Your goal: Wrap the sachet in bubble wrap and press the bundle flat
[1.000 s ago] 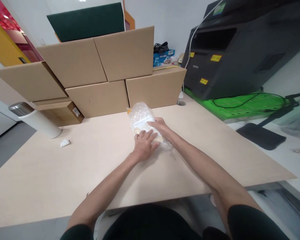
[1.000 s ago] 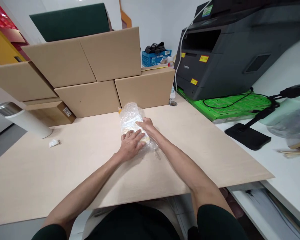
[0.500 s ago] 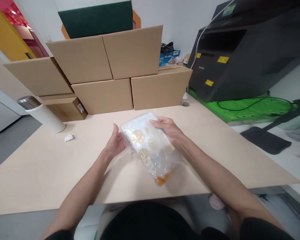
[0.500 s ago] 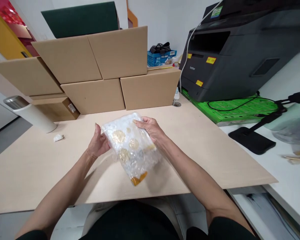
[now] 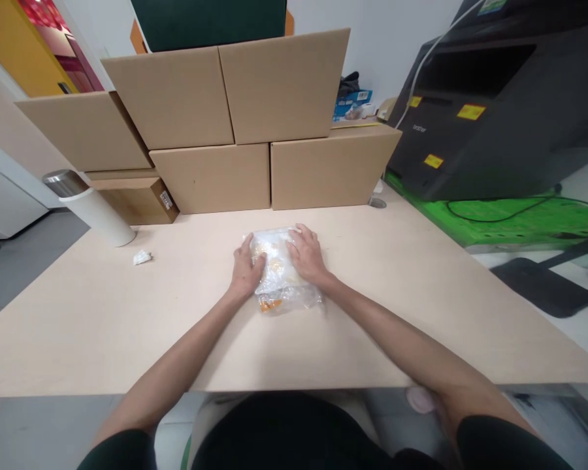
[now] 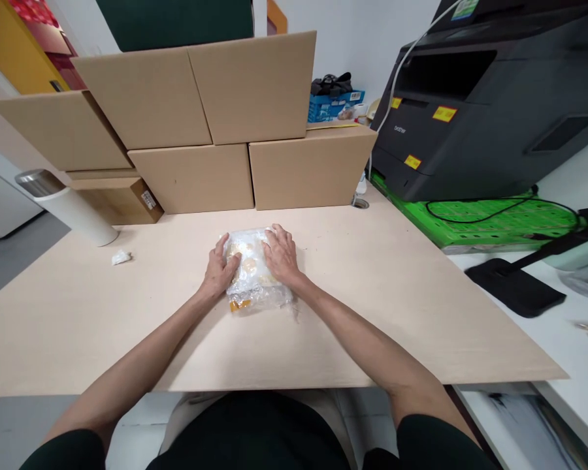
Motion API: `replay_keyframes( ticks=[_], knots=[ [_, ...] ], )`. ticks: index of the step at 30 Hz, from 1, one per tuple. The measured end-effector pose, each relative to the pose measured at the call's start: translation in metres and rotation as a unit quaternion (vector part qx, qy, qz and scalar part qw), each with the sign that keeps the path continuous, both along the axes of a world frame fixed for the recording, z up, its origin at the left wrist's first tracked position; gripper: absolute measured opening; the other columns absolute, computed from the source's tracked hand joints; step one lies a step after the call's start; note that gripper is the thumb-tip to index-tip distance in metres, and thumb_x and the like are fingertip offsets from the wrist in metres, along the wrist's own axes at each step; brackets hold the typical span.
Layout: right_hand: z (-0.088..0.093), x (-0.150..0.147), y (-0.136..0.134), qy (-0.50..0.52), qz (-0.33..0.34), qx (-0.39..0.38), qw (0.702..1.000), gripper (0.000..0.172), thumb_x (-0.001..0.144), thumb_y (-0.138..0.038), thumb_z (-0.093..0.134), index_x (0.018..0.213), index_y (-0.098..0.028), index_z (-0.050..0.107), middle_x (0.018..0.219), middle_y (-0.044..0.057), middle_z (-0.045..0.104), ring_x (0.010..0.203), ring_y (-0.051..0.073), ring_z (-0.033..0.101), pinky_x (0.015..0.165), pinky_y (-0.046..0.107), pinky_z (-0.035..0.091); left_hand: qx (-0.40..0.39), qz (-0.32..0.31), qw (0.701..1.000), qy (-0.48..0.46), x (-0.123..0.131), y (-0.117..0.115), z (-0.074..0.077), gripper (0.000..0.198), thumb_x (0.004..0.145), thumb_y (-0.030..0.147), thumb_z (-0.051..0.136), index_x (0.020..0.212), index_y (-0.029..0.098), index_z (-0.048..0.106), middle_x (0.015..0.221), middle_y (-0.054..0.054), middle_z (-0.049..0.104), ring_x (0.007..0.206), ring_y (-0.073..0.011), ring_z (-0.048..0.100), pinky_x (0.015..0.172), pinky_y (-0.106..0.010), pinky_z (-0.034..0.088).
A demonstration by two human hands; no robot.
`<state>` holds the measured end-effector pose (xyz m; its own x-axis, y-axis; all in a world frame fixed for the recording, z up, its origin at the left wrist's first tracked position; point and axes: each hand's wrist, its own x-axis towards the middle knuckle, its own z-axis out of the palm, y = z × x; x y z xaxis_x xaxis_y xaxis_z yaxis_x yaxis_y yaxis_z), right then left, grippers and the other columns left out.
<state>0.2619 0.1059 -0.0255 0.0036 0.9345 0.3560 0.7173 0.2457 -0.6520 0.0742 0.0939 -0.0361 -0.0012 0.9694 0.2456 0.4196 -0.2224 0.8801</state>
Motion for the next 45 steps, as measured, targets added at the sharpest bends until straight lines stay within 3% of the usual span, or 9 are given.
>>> replay_keyframes(
  ticks=[2,4,9,14,27,33,38,42,45],
  knots=[
    [-0.002,0.01,-0.006,-0.085,0.052,-0.006,0.995,0.05,0.097,-0.037,0.037,0.14,-0.016,0.051,0.157,0.015,0.038,0.142,0.033,0.034,0.115,0.052,0.03,0.02,0.006,0.994,0.108,-0.009,0.003,0.001,0.067,0.088,0.05,0.056,0.144,0.014,0.047,0.157,-0.022,0.026,0.145,-0.0396,0.032,0.116,-0.057,0.03],
    [-0.002,0.021,-0.01,-0.118,0.102,-0.039,0.987,0.062,0.097,-0.05,0.038,0.149,-0.016,0.043,0.162,0.014,0.03,0.147,0.033,0.028,0.117,0.054,0.028,0.008,-0.022,0.982,0.19,-0.019,0.006,0.005,0.073,0.087,0.058,0.056,0.145,0.014,0.047,0.163,-0.022,0.017,0.149,-0.0424,0.021,0.117,-0.059,0.024],
    [0.008,0.046,-0.015,-0.163,0.194,-0.154,0.955,0.106,0.08,-0.08,0.05,0.159,-0.017,0.02,0.168,0.012,0.008,0.154,0.035,0.008,0.122,0.054,0.016,-0.058,-0.164,0.926,0.336,-0.042,0.012,0.019,0.118,0.067,0.077,0.067,0.159,0.026,0.015,0.167,-0.017,-0.004,0.152,-0.045,0.0,0.116,-0.067,0.013],
    [0.009,0.054,-0.015,-0.188,0.235,-0.198,0.933,0.132,0.064,-0.086,0.062,0.161,-0.016,0.007,0.168,0.015,-0.002,0.154,0.036,0.0,0.123,0.053,0.008,-0.064,-0.203,0.882,0.42,-0.05,0.015,0.023,0.136,0.059,0.082,0.068,0.161,0.023,0.0,0.166,-0.018,-0.013,0.151,-0.0435,-0.01,0.119,-0.062,0.0],
    [-0.007,0.051,-0.017,-0.169,0.219,-0.135,0.951,0.116,0.068,-0.071,0.071,0.159,-0.026,0.017,0.166,0.014,0.017,0.152,0.039,0.014,0.118,0.06,0.014,-0.046,-0.209,0.886,0.412,-0.05,0.022,0.017,0.136,0.053,0.08,0.073,0.16,0.022,0.013,0.167,-0.019,0.005,0.152,-0.0453,0.001,0.118,-0.062,-0.005],
    [0.002,0.048,-0.02,-0.192,0.208,-0.17,0.944,0.117,0.07,-0.075,0.066,0.16,-0.024,0.012,0.168,0.014,0.01,0.153,0.037,0.009,0.12,0.059,0.01,-0.035,-0.162,0.894,0.416,-0.044,0.011,0.022,0.131,0.058,0.077,0.072,0.16,0.019,0.014,0.167,-0.018,0.002,0.151,-0.0457,-0.001,0.117,-0.064,-0.004],
    [0.005,0.046,-0.019,-0.187,0.198,-0.189,0.943,0.119,0.069,-0.074,0.068,0.161,-0.022,0.012,0.168,0.014,0.006,0.154,0.036,0.005,0.121,0.058,0.006,-0.036,-0.189,0.892,0.408,-0.044,0.007,0.023,0.118,0.066,0.075,0.069,0.159,0.023,0.018,0.167,-0.016,0.011,0.152,-0.0421,0.007,0.118,-0.062,-0.004],
    [0.005,0.045,-0.024,-0.09,0.208,-0.186,0.956,0.125,0.061,-0.071,0.075,0.16,-0.019,0.018,0.167,0.017,0.009,0.153,0.037,0.008,0.121,0.058,0.01,-0.036,-0.153,0.904,0.398,-0.043,0.0,0.03,0.119,0.065,0.069,0.074,0.159,0.023,0.017,0.167,-0.02,0.005,0.151,-0.0452,0.006,0.117,-0.066,0.002],
    [0.002,0.043,-0.032,0.114,0.171,-0.167,0.964,0.105,0.073,-0.065,0.07,0.157,-0.021,0.025,0.163,0.017,0.026,0.149,0.032,0.028,0.117,0.051,0.028,0.0,-0.161,0.908,0.386,-0.037,-0.016,0.039,0.113,0.072,0.068,0.07,0.16,0.025,0.014,0.167,-0.019,-0.001,0.152,-0.0447,0.002,0.116,-0.067,0.002]
  ],
)
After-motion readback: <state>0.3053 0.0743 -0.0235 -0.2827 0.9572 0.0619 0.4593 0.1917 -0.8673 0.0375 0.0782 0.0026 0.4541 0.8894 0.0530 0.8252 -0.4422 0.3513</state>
